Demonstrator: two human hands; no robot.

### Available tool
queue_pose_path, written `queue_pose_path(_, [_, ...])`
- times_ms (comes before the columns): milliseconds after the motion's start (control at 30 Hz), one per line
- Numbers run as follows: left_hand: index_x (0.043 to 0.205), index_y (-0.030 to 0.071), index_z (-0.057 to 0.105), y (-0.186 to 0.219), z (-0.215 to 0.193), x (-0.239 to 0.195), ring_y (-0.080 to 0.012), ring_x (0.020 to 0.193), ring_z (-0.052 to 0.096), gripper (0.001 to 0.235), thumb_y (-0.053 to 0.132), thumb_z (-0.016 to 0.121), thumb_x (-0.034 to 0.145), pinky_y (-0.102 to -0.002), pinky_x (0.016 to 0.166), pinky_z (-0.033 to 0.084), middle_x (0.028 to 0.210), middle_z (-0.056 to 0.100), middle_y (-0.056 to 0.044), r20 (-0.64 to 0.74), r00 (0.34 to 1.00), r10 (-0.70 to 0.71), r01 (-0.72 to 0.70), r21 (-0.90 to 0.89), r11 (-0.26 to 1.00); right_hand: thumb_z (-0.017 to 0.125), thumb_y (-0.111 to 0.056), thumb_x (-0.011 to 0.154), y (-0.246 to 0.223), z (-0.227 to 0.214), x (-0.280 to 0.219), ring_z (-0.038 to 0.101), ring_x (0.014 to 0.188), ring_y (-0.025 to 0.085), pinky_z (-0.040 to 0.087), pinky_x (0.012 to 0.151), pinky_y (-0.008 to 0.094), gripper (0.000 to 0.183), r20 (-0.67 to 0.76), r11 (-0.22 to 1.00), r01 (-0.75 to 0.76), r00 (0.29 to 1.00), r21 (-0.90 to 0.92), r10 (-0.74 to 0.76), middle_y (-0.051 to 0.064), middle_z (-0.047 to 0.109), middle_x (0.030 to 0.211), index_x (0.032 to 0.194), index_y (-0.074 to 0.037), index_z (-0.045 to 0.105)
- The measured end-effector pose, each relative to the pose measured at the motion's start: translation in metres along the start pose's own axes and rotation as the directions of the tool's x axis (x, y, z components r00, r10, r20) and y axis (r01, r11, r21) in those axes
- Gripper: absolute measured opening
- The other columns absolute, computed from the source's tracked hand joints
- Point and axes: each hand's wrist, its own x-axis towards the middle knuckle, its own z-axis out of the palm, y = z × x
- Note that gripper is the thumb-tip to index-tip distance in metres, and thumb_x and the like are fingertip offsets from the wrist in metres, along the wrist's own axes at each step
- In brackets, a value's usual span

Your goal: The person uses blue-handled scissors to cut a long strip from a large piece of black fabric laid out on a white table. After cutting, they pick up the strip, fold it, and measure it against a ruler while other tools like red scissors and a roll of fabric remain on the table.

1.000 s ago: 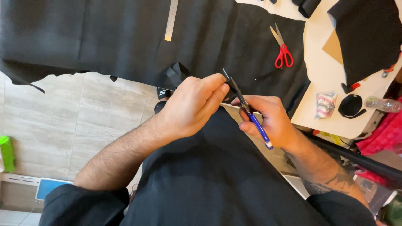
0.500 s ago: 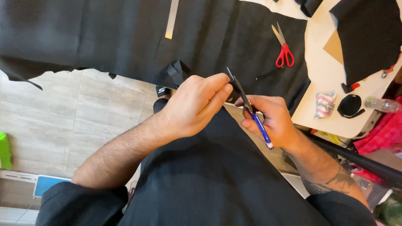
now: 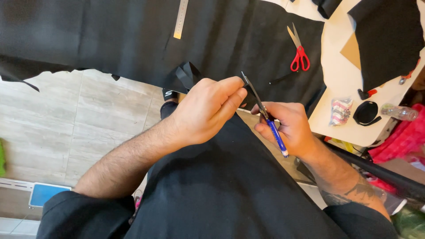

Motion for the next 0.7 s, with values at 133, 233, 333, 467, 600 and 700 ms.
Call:
queue_pose_path(133, [0.077,0.005,0.053,-0.002,0.0,0.001,-0.0296,0.04,0.054,0.032,0.011,0.046,0.107,-0.032,0.041,0.043,0.048,0.049,-0.011,-0.003,1.0,0.001,-0.001,0.004,1.0,0.072,-0.038,0.095,0.0,-0.003,0.001,0.061,0.052,0.022,0.053,0.057,0.032,0.035,-0.003,0.999,0.006,1.0,-0.047,-0.007,0.002,0.058,0.062,0.099,-0.003,0.074])
queue_pose_path(233, [0.076,0.006,0.051,-0.004,-0.001,0.002,-0.0287,0.039,0.051,0.032,0.011,0.046,0.107,-0.032,0.042,0.043,0.046,0.047,-0.01,0.0,1.0,0.001,-0.001,0.008,1.0,0.072,-0.036,0.096,0.0,-0.004,0.001,0.062,0.053,0.025,0.053,0.056,0.034,0.033,-0.008,0.997,0.019,1.0,-0.073,-0.019,0.004,0.058,0.062,0.098,-0.003,0.074])
queue_pose_path(333, [0.076,0.006,0.051,-0.007,0.0,0.003,-0.0332,0.041,0.053,0.031,0.011,0.046,0.106,-0.034,0.041,0.043,0.046,0.046,-0.01,0.004,1.0,0.011,-0.011,0.014,1.0,0.073,-0.034,0.095,0.005,-0.003,-0.003,0.063,0.054,0.03,0.053,0.056,0.035,0.031,-0.037,0.994,0.023,0.999,-0.111,-0.027,0.007,0.059,0.061,0.096,-0.003,0.074])
queue_pose_path(467, [0.075,0.007,0.05,-0.01,-0.003,0.004,-0.0273,0.038,0.048,0.032,0.01,0.046,0.107,-0.031,0.04,0.041,0.045,0.045,-0.007,-0.019,1.0,0.001,-0.001,0.015,1.0,0.074,-0.043,0.092,0.069,-0.008,-0.009,0.06,0.044,0.014,0.049,0.049,0.025,0.034,-0.123,0.984,-0.167,0.98,-0.07,0.157,-0.004,0.058,0.05,0.098,-0.01,0.076])
queue_pose_path(600, [0.074,0.01,0.049,-0.019,-0.012,-0.004,-0.0133,0.041,0.039,0.035,0.01,0.043,0.108,-0.026,0.043,0.04,0.045,0.043,-0.001,-0.041,0.998,-0.043,0.042,-0.017,0.999,0.075,-0.025,0.099,0.177,0.011,-0.025,0.065,0.075,0.037,0.051,0.07,0.047,0.039,-0.282,0.877,-0.446,0.877,-0.179,0.388,0.021,0.064,0.078,0.12,0.005,0.064])
queue_pose_path(700, [0.075,0.01,0.052,-0.033,-0.016,-0.003,-0.0121,0.042,0.039,0.036,0.01,0.041,0.109,-0.025,0.045,0.042,0.044,0.044,0.001,-0.024,0.996,-0.082,0.08,-0.083,0.993,0.077,-0.028,0.097,0.248,0.035,-0.043,0.067,0.098,0.053,0.053,0.086,0.061,0.052,-0.377,0.687,-0.626,0.776,-0.369,0.505,0.032,0.064,0.099,0.13,0.008,0.058])
